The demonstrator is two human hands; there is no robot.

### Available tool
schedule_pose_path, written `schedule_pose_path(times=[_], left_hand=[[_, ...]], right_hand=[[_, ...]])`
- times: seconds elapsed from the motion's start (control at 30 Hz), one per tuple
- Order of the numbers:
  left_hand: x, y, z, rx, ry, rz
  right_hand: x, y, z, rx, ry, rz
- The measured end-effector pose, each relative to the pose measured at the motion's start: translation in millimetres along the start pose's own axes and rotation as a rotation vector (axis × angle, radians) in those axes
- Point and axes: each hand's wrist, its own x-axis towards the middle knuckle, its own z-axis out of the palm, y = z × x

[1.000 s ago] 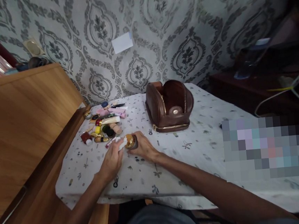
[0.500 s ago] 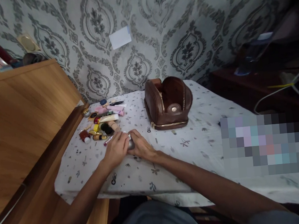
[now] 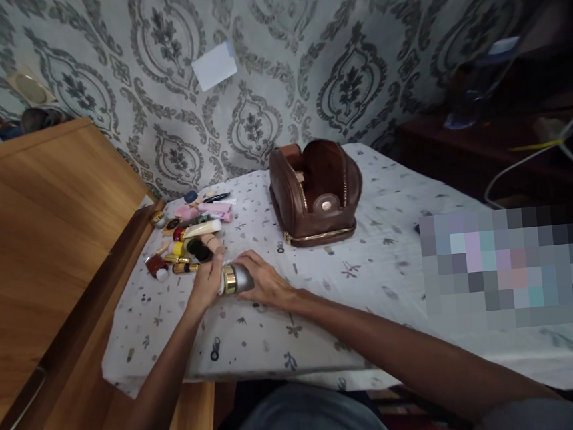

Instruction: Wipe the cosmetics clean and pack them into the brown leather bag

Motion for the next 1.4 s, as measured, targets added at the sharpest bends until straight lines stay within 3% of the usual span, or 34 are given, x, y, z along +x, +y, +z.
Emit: schedule_pose_path(times=[0.33, 0.53, 0.8, 0.9, 1.17, 1.4], left_hand=[[-6, -7, 7.3, -0.207, -0.022, -0.149], [-15, -3, 13.3, -0.547, -0.001, -0.364], [-32, -1, 3.3, -0.806, -0.299, -0.244], [-32, -4, -1.0, -0.723, -0.372, -0.147], [-29, -4, 0.3, -0.329, -0.310, 0.026], [-42, 14, -2.4, 0.287, -0.197, 0.090]], right_hand=[[0, -3, -1, 0.025, 0.034, 0.090], [0, -3, 0, 0.024, 0.104, 0.092], [3, 3, -2, -0.003, 0.193, 0.165], [4, 8, 0, 0.004, 0.189, 0.168], [3, 15, -3, -0.003, 0.121, 0.171], [1, 11, -4, -0.056, 0.165, 0.131]])
